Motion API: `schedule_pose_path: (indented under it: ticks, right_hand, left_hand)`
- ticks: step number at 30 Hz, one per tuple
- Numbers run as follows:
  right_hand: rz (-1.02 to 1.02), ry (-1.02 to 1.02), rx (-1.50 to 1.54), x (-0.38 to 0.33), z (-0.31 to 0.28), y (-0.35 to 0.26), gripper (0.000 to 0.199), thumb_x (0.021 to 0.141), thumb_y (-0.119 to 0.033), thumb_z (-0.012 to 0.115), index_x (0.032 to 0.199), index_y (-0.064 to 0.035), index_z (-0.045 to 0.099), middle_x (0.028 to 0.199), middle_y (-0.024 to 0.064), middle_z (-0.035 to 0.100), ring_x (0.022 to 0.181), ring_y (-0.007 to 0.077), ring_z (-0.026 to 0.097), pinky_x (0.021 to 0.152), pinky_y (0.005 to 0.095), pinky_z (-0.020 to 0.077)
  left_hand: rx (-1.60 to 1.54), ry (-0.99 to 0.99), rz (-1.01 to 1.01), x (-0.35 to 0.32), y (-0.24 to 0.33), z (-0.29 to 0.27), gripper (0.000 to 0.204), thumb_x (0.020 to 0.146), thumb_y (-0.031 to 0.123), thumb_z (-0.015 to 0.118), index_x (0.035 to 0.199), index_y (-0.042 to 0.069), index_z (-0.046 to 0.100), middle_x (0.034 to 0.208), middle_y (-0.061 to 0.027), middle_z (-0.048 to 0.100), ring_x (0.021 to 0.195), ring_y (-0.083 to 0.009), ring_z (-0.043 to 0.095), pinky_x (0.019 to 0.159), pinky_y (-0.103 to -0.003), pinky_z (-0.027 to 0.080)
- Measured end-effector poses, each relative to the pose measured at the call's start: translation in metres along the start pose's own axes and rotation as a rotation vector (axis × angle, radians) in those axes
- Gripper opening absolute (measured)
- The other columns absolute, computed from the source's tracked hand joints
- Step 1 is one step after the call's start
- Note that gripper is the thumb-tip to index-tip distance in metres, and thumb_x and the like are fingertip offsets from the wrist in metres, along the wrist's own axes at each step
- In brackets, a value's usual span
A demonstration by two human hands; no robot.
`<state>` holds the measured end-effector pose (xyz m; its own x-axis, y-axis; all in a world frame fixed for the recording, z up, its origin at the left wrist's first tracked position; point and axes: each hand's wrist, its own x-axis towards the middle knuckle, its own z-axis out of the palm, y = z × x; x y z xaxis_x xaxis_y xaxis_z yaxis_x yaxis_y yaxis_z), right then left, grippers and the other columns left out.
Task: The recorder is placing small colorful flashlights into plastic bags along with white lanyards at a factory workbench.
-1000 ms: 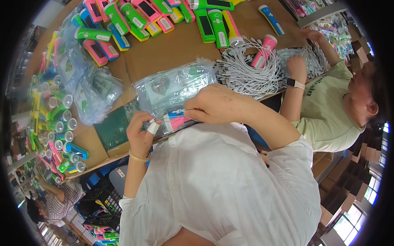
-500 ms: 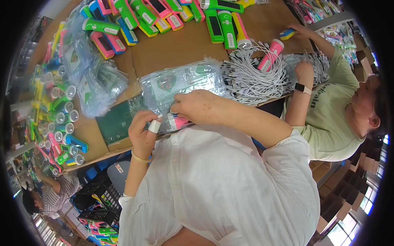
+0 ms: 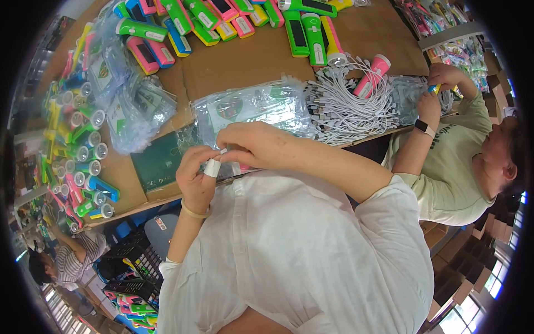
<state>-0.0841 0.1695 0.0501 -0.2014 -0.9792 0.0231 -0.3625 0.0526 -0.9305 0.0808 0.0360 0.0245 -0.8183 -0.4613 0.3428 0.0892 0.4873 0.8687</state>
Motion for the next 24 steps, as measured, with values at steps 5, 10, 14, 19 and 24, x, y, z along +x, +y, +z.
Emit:
schedule_pose_path:
  ticks: [5, 10, 14, 19, 24]
  right_hand:
    - [-0.157, 0.113, -0.319, -0.012, -0.001, 0.006, 0.016, 0.086, -0.019, 0.075, 0.096, -0.0093, 0.066, 0.085, 0.0067, 0.059, 0.070, 0.0269, 0.063, 0.058, 0.0368, 0.0491]
    - [-0.109, 0.147, -0.447, -0.047, -0.034, 0.023, 0.013, 0.083, -0.015, 0.076, 0.090, -0.0091, 0.067, 0.086, 0.0048, 0.060, 0.076, 0.0275, 0.063, 0.062, 0.0391, 0.0498]
    - [-0.117, 0.191, -0.562, -0.067, -0.052, 0.033, 0.014, 0.080, -0.012, 0.076, 0.089, -0.0080, 0.066, 0.089, 0.0057, 0.063, 0.083, 0.0282, 0.063, 0.069, 0.0388, 0.0498]
    - [-0.313, 0.143, -0.691, -0.066, -0.048, 0.029, 0.019, 0.074, -0.011, 0.073, 0.090, -0.0086, 0.064, 0.088, 0.0027, 0.063, 0.082, 0.0234, 0.062, 0.070, 0.0367, 0.0494]
    - [-0.424, 0.156, -0.758, -0.058, -0.047, 0.025, 0.020, 0.075, -0.014, 0.068, 0.094, -0.0109, 0.063, 0.087, 0.0020, 0.060, 0.082, 0.0216, 0.061, 0.071, 0.0354, 0.0496]
  left_hand:
    - [0.022, -0.004, 0.046, -0.004, -0.004, -0.004, 0.018, 0.079, -0.008, 0.070, 0.095, 0.001, 0.070, 0.093, -0.0102, 0.067, 0.081, -0.0221, 0.065, 0.074, -0.029, 0.052]
    - [-0.133, 0.038, -0.102, -0.019, -0.014, -0.010, 0.014, 0.082, -0.008, 0.070, 0.094, -0.001, 0.068, 0.095, -0.0096, 0.065, 0.085, -0.0180, 0.061, 0.076, -0.027, 0.049]
    - [-0.328, 0.017, -0.277, -0.025, -0.021, -0.022, 0.012, 0.085, -0.006, 0.070, 0.095, -0.002, 0.066, 0.103, -0.0072, 0.061, 0.092, -0.0141, 0.057, 0.082, -0.025, 0.047]
    - [-0.206, -0.260, -0.381, 0.025, -0.010, -0.029, 0.017, 0.088, 0.004, 0.071, 0.103, -0.002, 0.068, 0.106, -0.0098, 0.067, 0.094, -0.0177, 0.060, 0.085, -0.028, 0.048]
    - [-0.037, -0.704, -0.346, 0.062, 0.013, -0.002, 0.023, 0.088, 0.014, 0.073, 0.107, 0.000, 0.071, 0.095, -0.0106, 0.070, 0.086, -0.0196, 0.063, 0.077, -0.032, 0.049]
